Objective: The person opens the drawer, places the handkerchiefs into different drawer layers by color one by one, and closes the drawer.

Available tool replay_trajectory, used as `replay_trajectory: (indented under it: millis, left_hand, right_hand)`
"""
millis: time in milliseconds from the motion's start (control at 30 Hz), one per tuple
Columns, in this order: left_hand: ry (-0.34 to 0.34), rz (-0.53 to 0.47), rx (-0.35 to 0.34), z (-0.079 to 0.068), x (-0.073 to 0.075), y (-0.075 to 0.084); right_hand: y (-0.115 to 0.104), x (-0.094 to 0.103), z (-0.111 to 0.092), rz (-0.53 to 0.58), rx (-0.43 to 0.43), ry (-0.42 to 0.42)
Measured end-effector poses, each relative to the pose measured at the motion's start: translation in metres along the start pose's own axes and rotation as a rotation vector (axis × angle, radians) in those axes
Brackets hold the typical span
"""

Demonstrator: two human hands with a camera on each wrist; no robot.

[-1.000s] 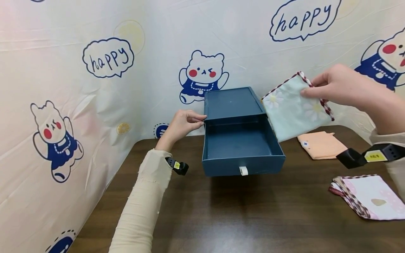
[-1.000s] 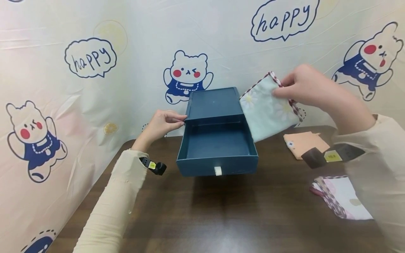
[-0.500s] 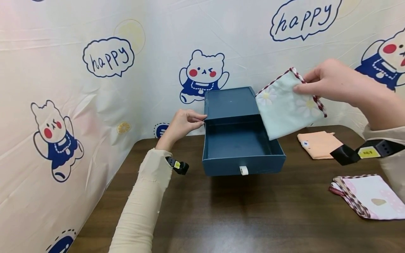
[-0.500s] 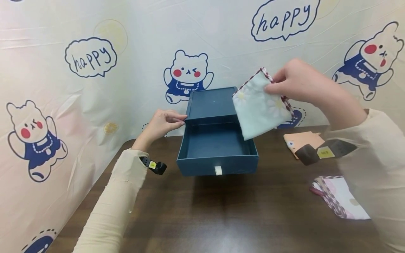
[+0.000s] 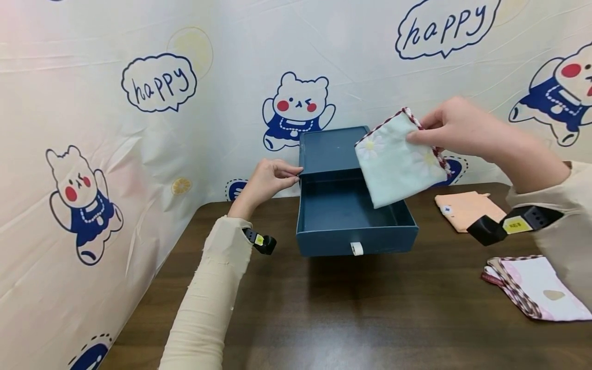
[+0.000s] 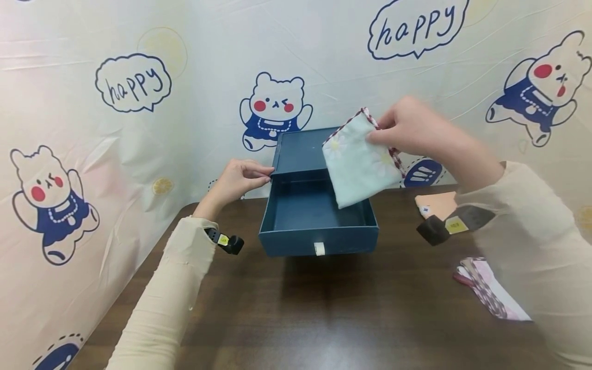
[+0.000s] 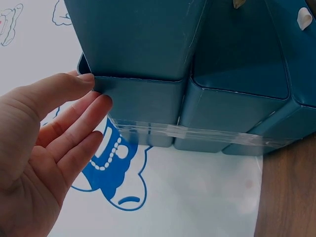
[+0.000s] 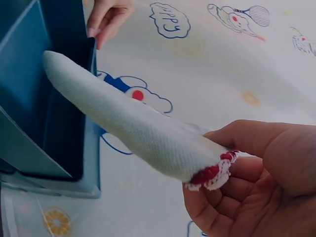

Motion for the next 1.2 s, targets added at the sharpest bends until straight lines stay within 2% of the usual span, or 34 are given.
replay_trajectory:
  millis: [367, 433, 567, 633, 667, 1200]
  left_hand:
    - [0.007, 0.009, 0.004, -0.001, 0.000, 0.001]
    - [0.006, 0.008, 0.002, -0.003, 0.001, 0.007]
    - [0.003, 0.009, -0.005, -0.003, 0.001, 0.008]
    - [0.001, 0.014, 0.000, -0.002, 0.001, 0.008]
    - [0.001, 0.013, -0.001, -0.001, 0.000, 0.002]
    - [-0.003, -0.011, 0.008, -0.001, 0.001, 0.002]
  right_hand:
    - [-0.013, -0.014, 0.002, 0.080, 0.001, 0.008]
    - [-0.016, -0.016, 0.002, 0.085, 0.000, 0.006]
    - [-0.022, -0.020, 0.003, 0.090, 0.004, -0.003]
    - [-0.025, -0.023, 0.004, 0.096, 0.008, -0.009]
    - [-0.026, -0.024, 0.004, 0.098, 0.010, -0.013]
    - [-0.041, -0.042, 0.005, 0.180, -0.003, -0.069]
Point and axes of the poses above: each hand's wrist, its own z-axis towards the middle knuckle, its own x-axis out of the back of the hand, y = z × x, the point moved 3 cm from there along z, towards the middle knuckle, and after that the axes turned 15 degrees about y, right-handed, at the moved point
